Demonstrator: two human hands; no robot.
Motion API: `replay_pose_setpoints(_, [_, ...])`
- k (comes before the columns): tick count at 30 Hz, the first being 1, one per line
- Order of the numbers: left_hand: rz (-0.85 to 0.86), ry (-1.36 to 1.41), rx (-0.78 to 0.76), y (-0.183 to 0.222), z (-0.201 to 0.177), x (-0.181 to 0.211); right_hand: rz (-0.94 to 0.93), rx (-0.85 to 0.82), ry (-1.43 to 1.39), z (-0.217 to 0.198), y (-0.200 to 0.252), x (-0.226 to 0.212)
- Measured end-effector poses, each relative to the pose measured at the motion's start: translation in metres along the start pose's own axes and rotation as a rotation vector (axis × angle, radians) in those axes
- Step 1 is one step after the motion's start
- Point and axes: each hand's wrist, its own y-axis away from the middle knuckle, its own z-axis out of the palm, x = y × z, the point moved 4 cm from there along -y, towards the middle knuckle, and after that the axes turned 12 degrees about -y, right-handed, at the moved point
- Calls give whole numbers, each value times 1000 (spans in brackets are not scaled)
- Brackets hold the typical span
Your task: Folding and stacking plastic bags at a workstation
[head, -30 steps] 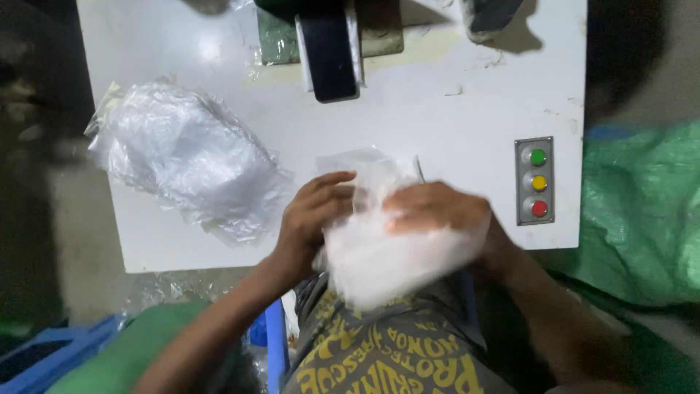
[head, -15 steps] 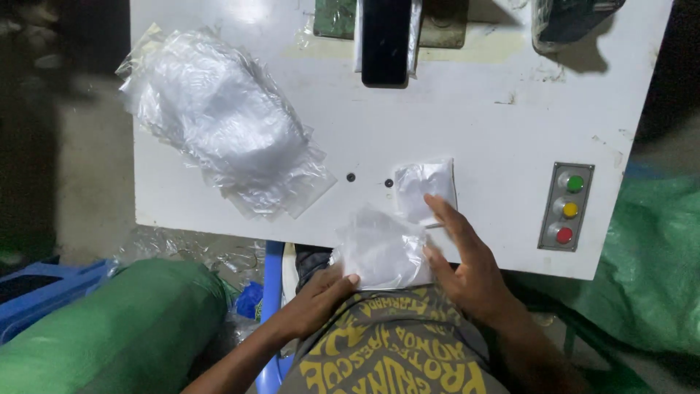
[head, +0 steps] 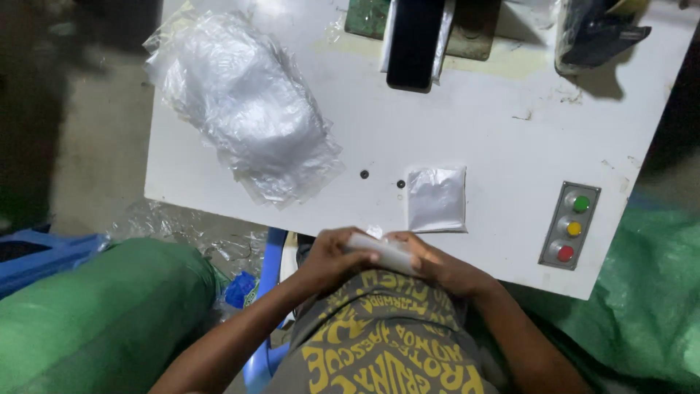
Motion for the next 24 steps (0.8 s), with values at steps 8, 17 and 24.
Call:
replay_pose_setpoints(8, [-112, -550, 262, -64, -27, 64, -637, 1091, 122, -47, 8, -12])
replay_pose_setpoints(17, [-131, 975, 661, -92, 23, 33, -834, 789, -471, -49, -19, -9])
replay_pose_setpoints(24, [148, 495, 591, -91, 19, 30, -1000, 562, -393, -53, -45, -28])
